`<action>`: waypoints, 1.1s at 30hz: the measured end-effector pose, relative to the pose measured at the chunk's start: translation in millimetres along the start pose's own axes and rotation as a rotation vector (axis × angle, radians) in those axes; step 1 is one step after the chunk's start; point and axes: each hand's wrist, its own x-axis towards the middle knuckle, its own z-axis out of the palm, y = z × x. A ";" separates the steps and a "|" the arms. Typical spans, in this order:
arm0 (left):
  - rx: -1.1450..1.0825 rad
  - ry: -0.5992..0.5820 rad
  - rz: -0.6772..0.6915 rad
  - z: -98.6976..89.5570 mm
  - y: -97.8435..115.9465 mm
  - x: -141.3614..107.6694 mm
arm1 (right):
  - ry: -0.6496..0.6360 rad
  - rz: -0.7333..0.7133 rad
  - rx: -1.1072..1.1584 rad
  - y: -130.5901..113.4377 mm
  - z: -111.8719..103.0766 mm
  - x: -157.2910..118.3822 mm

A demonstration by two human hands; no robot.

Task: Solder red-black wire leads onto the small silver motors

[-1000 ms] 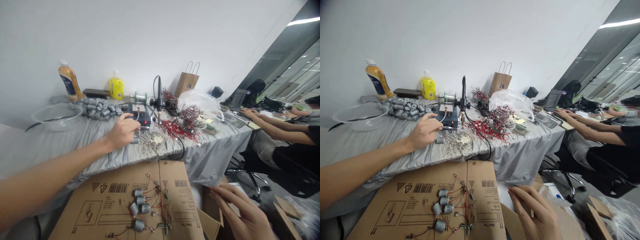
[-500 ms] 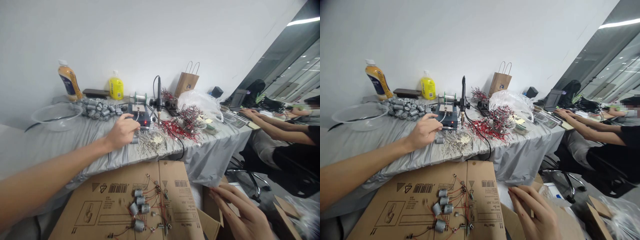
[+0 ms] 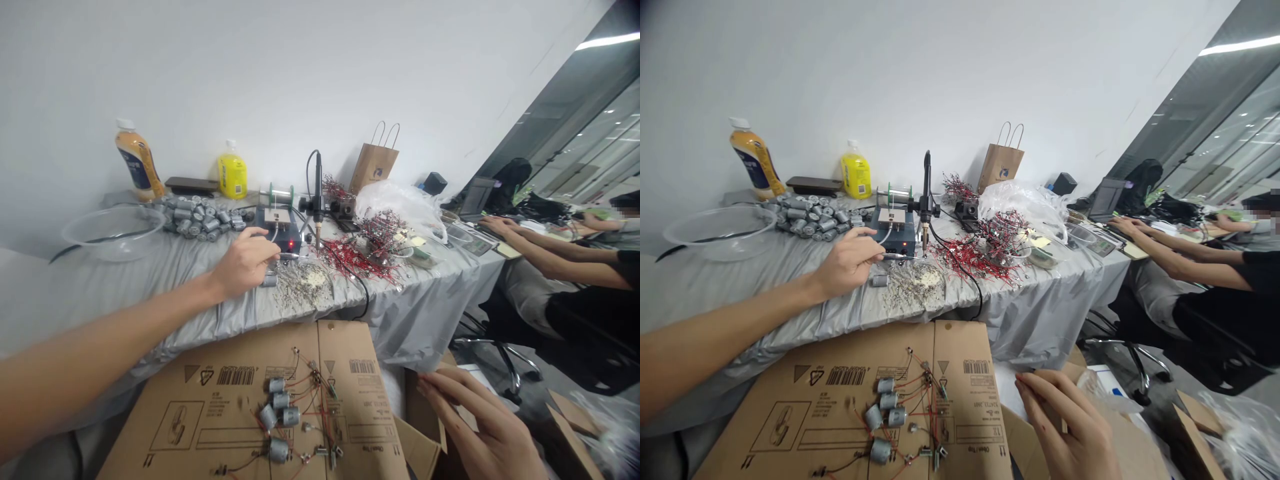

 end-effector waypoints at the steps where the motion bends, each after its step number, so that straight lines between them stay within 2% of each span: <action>1: -0.002 -0.001 0.001 -0.1 -0.1 0.0 | 0.002 -0.003 0.001 -0.6 -0.1 0.5; 33: -0.034 0.025 0.010 0.8 -0.9 0.7 | 0.017 -0.007 0.010 -6.7 2.4 5.7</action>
